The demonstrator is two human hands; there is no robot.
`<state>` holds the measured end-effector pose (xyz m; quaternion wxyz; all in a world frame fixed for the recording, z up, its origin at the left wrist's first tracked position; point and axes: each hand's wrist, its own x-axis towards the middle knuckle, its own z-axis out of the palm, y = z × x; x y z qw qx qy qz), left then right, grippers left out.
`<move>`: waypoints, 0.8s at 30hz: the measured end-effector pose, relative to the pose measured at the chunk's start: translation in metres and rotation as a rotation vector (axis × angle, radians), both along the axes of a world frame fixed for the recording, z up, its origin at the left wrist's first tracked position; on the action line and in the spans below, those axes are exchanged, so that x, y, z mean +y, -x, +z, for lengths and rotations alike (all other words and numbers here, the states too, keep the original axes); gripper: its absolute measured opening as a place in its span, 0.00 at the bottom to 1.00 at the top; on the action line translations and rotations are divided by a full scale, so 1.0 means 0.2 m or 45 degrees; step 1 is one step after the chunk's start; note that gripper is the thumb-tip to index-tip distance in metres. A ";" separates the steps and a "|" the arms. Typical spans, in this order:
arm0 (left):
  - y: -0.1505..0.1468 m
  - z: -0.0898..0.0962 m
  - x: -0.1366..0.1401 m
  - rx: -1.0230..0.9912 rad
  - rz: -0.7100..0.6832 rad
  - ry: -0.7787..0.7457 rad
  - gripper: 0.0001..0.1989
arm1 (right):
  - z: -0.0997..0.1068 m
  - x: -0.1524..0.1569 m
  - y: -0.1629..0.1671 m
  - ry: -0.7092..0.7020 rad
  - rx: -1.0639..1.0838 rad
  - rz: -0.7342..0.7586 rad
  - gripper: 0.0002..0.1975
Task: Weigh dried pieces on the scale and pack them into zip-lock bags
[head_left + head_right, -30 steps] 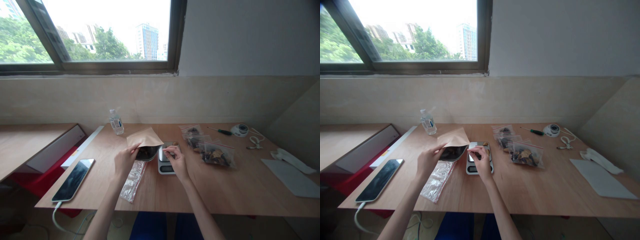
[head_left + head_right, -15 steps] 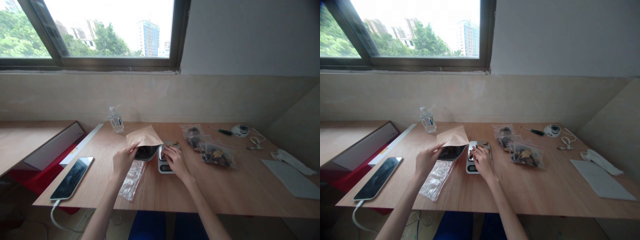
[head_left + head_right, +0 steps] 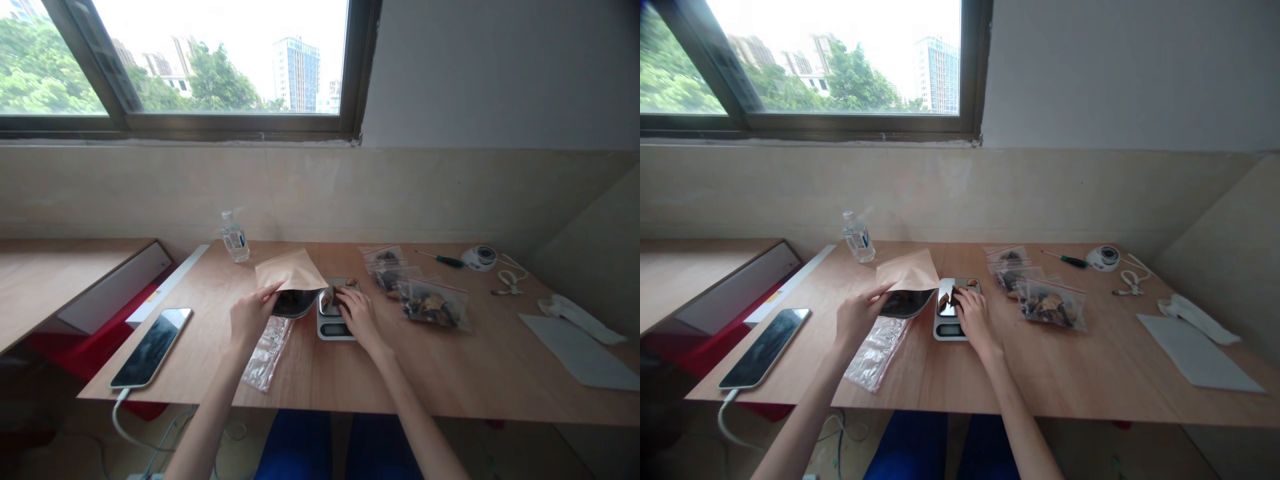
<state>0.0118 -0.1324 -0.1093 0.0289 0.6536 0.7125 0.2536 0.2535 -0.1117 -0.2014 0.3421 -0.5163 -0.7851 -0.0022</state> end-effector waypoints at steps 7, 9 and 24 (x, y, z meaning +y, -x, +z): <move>-0.02 -0.01 0.00 0.006 0.009 -0.005 0.14 | 0.00 -0.05 -0.07 -0.018 0.035 -0.040 0.10; -0.02 0.00 0.00 0.008 0.015 -0.008 0.14 | 0.06 -0.08 -0.06 -0.050 0.115 0.003 0.10; -0.07 -0.05 -0.06 0.052 -0.006 -0.021 0.15 | 0.24 -0.07 0.58 0.315 -0.034 0.263 0.17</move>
